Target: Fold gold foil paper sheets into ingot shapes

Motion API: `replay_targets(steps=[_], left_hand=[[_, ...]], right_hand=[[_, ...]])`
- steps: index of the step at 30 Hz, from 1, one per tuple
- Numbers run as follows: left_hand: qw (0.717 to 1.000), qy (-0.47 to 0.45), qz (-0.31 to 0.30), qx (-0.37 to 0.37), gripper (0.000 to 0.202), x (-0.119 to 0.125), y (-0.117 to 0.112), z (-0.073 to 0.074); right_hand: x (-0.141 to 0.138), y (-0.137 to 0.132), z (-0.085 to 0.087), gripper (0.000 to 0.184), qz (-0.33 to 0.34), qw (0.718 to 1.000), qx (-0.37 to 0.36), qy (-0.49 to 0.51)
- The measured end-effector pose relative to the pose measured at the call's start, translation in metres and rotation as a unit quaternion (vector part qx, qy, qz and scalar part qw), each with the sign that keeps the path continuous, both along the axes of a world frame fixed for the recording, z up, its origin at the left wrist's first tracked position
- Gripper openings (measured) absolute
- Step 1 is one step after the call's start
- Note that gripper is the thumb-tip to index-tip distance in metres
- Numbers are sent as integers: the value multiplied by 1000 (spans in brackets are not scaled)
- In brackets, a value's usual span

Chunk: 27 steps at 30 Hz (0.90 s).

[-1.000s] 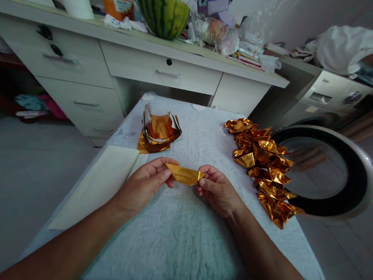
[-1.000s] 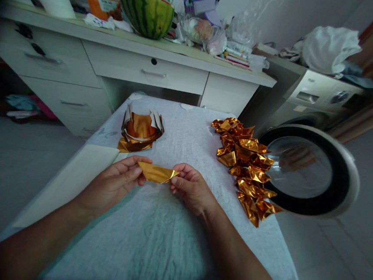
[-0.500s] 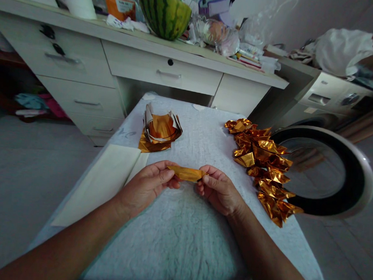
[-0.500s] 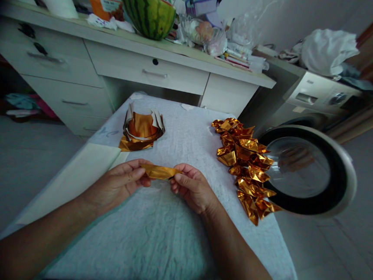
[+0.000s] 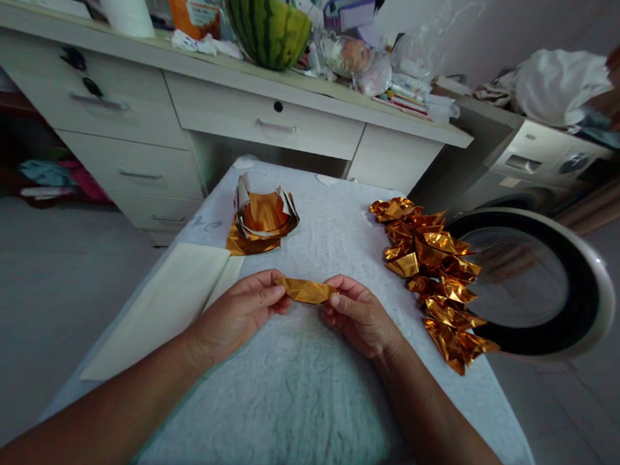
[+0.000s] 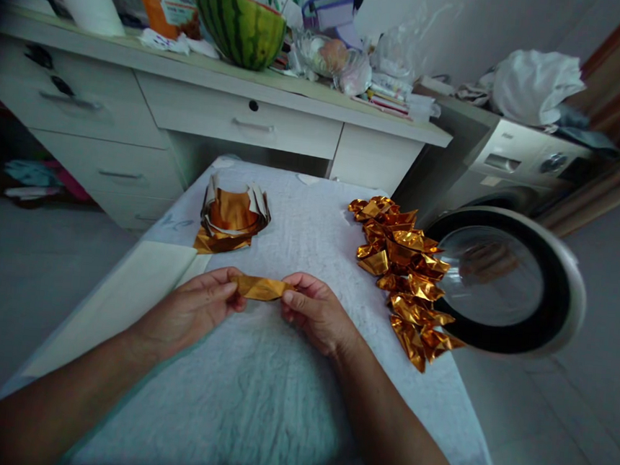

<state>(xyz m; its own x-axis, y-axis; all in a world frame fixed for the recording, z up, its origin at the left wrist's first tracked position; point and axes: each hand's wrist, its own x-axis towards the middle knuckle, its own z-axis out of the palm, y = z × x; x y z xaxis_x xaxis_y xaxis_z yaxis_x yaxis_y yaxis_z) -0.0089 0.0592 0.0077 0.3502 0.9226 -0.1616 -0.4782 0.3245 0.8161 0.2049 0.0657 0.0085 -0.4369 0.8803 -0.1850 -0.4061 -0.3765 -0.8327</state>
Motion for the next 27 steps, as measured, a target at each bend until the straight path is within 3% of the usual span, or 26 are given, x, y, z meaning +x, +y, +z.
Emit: replay_targets(steps=[27], left_hand=[[998,-43,-37,-31,21,1,-1,2]], right_hand=[[1,1,1,28,26,999,20,-2]])
